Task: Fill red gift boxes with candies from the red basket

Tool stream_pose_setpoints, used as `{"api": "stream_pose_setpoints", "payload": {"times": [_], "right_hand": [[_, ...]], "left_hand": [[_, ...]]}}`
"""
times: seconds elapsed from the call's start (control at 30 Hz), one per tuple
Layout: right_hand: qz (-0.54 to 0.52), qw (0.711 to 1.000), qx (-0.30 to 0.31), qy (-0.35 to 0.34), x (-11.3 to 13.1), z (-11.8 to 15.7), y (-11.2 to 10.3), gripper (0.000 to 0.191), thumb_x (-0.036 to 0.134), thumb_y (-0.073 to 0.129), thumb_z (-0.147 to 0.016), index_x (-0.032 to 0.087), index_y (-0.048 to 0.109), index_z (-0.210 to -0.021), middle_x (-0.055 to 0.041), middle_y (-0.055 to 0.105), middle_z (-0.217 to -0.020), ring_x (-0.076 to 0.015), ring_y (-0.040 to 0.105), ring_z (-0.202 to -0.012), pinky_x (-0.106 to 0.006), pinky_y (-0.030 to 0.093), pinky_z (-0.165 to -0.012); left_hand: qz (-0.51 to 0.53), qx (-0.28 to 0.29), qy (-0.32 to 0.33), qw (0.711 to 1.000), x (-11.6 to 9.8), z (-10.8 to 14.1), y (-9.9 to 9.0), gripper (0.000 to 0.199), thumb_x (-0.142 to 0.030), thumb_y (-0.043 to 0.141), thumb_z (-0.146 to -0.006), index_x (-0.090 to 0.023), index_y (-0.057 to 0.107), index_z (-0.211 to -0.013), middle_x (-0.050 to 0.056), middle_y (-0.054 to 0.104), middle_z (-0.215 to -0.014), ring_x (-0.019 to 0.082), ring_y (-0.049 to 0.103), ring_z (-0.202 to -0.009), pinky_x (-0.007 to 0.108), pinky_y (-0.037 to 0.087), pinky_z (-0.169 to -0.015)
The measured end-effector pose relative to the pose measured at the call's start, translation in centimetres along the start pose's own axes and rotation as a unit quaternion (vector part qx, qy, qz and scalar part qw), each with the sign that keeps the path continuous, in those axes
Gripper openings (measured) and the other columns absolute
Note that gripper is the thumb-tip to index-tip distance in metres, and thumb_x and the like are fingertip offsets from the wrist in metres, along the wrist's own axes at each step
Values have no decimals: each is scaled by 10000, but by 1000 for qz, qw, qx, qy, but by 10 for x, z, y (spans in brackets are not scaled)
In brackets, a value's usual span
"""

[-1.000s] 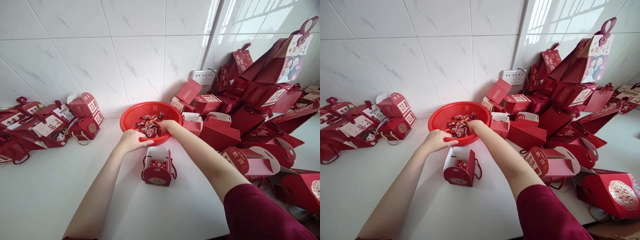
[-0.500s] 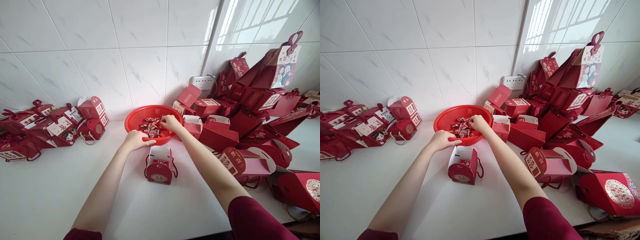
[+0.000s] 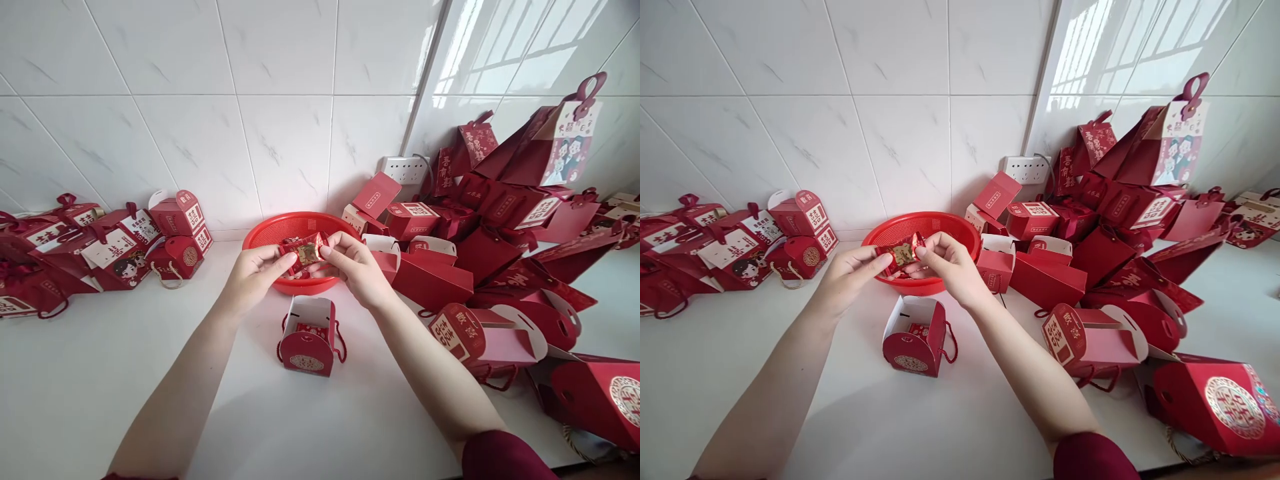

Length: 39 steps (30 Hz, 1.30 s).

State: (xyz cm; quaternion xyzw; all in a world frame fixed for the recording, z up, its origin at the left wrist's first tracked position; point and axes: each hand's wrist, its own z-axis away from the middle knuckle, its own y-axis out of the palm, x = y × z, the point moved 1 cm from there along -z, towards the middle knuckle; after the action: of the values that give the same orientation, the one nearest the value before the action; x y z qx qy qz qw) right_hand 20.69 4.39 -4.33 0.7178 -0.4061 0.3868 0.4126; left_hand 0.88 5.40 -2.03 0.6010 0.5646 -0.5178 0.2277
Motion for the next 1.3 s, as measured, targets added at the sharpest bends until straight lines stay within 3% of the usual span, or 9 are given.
{"api": "stream_pose_setpoints", "payload": {"times": [0.1, 0.27, 0.47, 0.63, 0.73, 0.87, 1.07, 1.3], "right_hand": [[72, 995, 71, 0, 2, 2, 0, 286, 432, 643, -904, 185, 533, -810, 6, 626, -799, -101, 619, -684, -251, 543, -689], [118, 975, 186, -1, 8, 4, -12, 300, 395, 593, -951, 151, 601, -777, -2, 602, -695, -102, 568, -647, -240, 509, -636], [78, 968, 234, -36, 11, 10, -16, 185, 300, 600, -958, 148, 640, -860, -18, 644, -743, -106, 599, -681, -221, 511, -611], [54, 960, 270, -57, 11, 12, -13, 146, 241, 587, -961, 150, 660, -874, -10, 623, -768, -89, 585, -661, -197, 498, -579], [54, 955, 281, -81, 13, 14, -11, 135, 204, 569, -966, 151, 672, -897, -10, 620, -788, -82, 576, -661, -194, 495, -588], [83, 958, 248, -118, 18, 16, -7, 127, 188, 564, -965, 152, 666, -899, -1, 611, -773, -76, 550, -635, -193, 478, -578], [188, 943, 257, -95, 29, 17, -6, 107, 210, 609, -941, 139, 678, -900, -6, 634, -772, -94, 569, -673, -217, 490, -631], [149, 952, 264, -43, 25, 17, -11, 196, 265, 591, -956, 139, 707, -860, -29, 673, -755, -119, 612, -663, -244, 528, -630]], "left_hand": [[19, -6, 8, 1000, 0, 0, 1, 273, -395, 631, -908, -148, 658, -797, 15, 653, -759, 127, 601, -736, 242, 485, -714], [35, 60, 38, 997, -6, 1, 1, 240, -335, 618, -928, -141, 663, -793, 12, 635, -722, 112, 596, -704, 219, 488, -692], [82, 124, 33, 988, -16, 7, 2, 163, -282, 604, -943, -163, 715, -932, 26, 672, -827, 95, 631, -719, 186, 541, -678], [101, 150, 32, 983, -19, 9, 2, 156, -266, 610, -937, -149, 713, -917, 33, 676, -820, 110, 661, -697, 211, 574, -668], [88, 148, 42, 984, -20, 11, 4, 153, -254, 612, -935, -144, 707, -889, 31, 671, -800, 108, 666, -696, 200, 576, -667], [62, 114, 80, 988, -22, 13, 5, 148, -237, 598, -942, -150, 697, -875, 26, 661, -805, 98, 658, -700, 188, 572, -671], [10, 51, 108, 993, -23, 15, 4, 181, -248, 596, -939, -149, 649, -797, 1, 591, -723, 99, 627, -667, 186, 557, -622], [25, 106, 64, 992, -25, 15, 3, 216, -313, 578, -949, -149, 718, -930, 43, 667, -775, 139, 649, -715, 235, 561, -669]]}}
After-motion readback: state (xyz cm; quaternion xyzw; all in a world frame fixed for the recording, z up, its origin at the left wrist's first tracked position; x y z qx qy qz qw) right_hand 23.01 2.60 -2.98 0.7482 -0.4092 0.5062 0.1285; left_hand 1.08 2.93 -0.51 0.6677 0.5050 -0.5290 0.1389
